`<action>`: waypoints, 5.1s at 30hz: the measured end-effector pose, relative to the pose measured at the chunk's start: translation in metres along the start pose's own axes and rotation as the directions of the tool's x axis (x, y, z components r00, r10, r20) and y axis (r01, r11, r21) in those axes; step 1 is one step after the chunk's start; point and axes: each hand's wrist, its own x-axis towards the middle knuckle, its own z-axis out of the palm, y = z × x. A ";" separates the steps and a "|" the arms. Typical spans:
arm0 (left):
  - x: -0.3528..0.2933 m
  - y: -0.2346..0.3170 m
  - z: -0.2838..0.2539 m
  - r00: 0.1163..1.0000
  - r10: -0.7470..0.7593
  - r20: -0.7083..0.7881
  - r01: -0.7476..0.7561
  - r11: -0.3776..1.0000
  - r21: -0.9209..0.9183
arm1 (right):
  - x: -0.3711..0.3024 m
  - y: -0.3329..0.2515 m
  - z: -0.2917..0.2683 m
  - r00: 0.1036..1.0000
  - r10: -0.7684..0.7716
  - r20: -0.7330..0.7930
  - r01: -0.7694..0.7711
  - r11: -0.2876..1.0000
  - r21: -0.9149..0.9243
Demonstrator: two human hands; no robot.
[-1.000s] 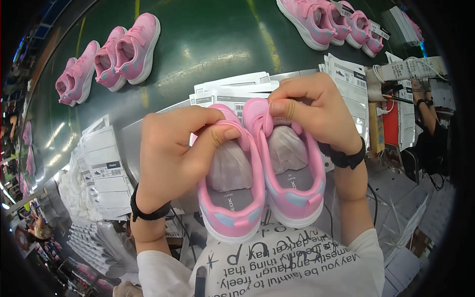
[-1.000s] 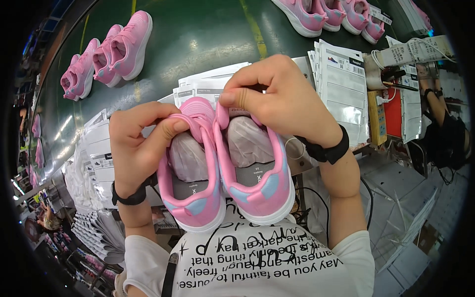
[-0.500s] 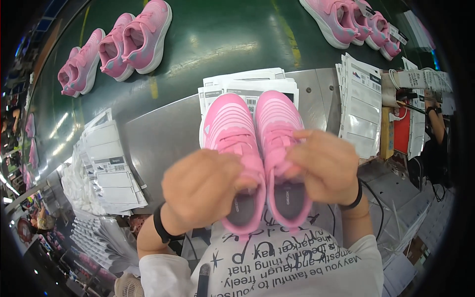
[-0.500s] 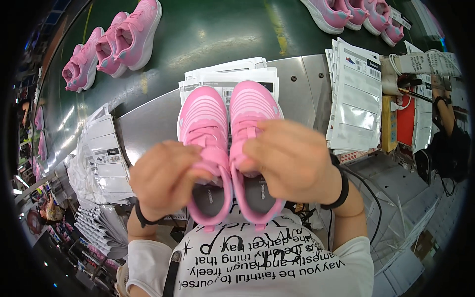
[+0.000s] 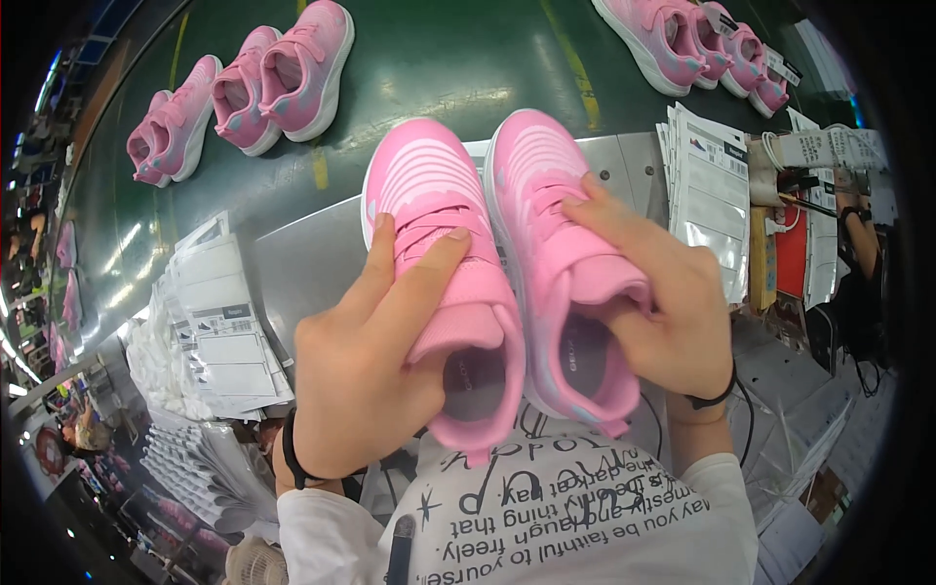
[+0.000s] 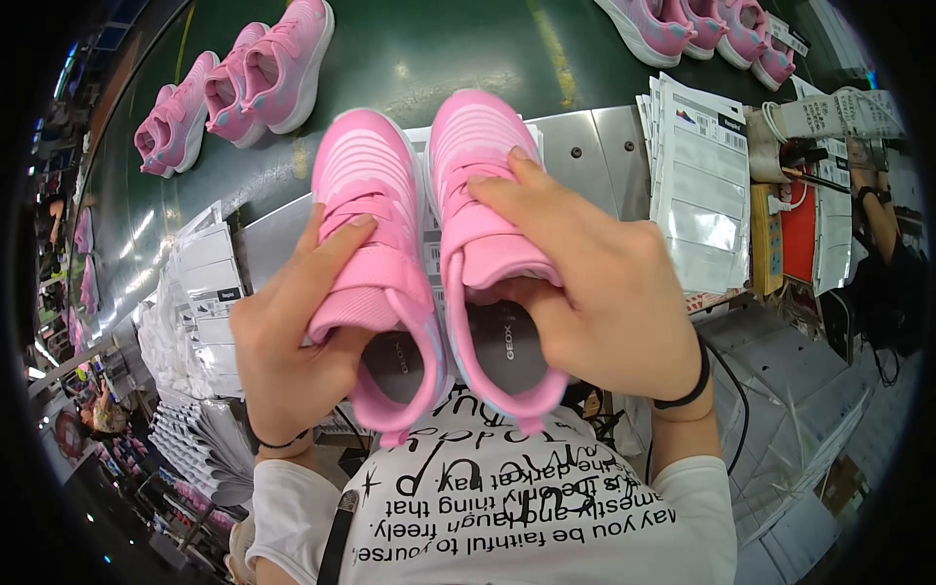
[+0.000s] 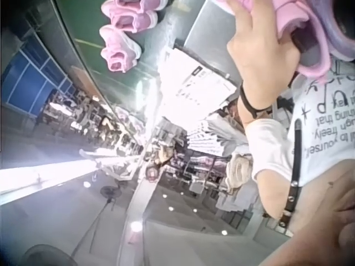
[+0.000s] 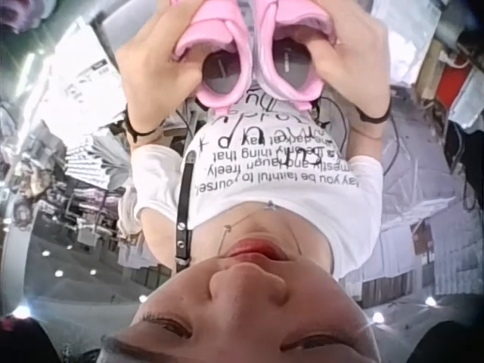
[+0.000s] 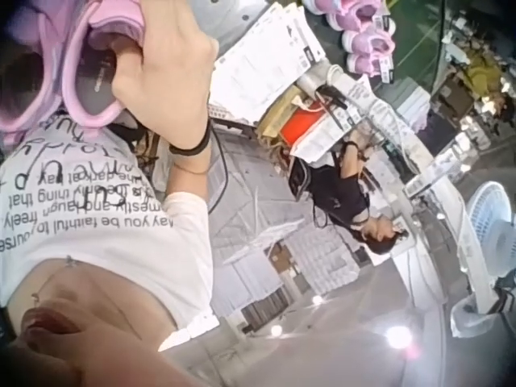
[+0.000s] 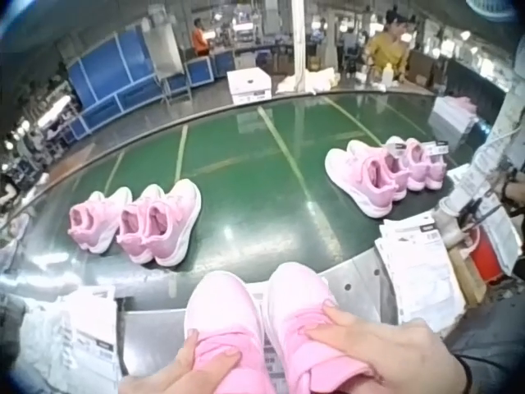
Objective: Inspecting pink children's sneakers and applying size/barcode labels to the heels and outsoles.
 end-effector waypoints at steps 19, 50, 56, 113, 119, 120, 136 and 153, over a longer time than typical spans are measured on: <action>0.014 -0.079 0.053 0.946 -0.128 -0.297 -0.008 0.909 -0.416 | 0.043 0.047 0.019 0.912 0.367 -0.183 0.114 0.203 0.973; -0.053 -0.042 0.077 0.906 -0.412 -0.102 0.405 0.911 -0.083 | -0.027 0.056 0.088 0.982 -0.054 -0.181 -0.041 0.874 -0.484; -0.048 -0.036 0.072 0.805 -0.593 0.013 0.578 0.780 -0.240 | -0.023 0.050 0.084 0.983 -0.092 -0.156 -0.001 0.858 -0.514; -0.085 -0.012 0.007 0.904 -0.384 -0.186 0.182 0.741 -0.647 | 0.017 0.045 0.052 0.993 0.075 -0.086 -0.093 0.968 -0.234; -0.083 -0.011 0.006 0.888 -0.437 -0.144 0.225 0.685 -0.693 | 0.000 0.011 0.032 0.972 0.098 0.214 -0.188 0.871 0.453; -0.086 -0.013 0.004 0.876 -0.459 -0.147 0.243 0.684 -0.688 | 0.002 0.005 0.036 0.966 -0.009 0.259 -0.103 0.903 0.417; -0.074 0.019 0.007 0.918 -0.381 -0.107 0.285 0.825 -0.489 | 0.167 0.165 -0.019 0.635 0.219 -0.741 -0.096 0.974 0.205; -0.041 -0.032 0.044 0.932 -0.334 0.138 0.353 0.758 -0.549 | -0.032 0.083 0.040 0.984 0.076 -0.163 -0.112 0.968 -0.224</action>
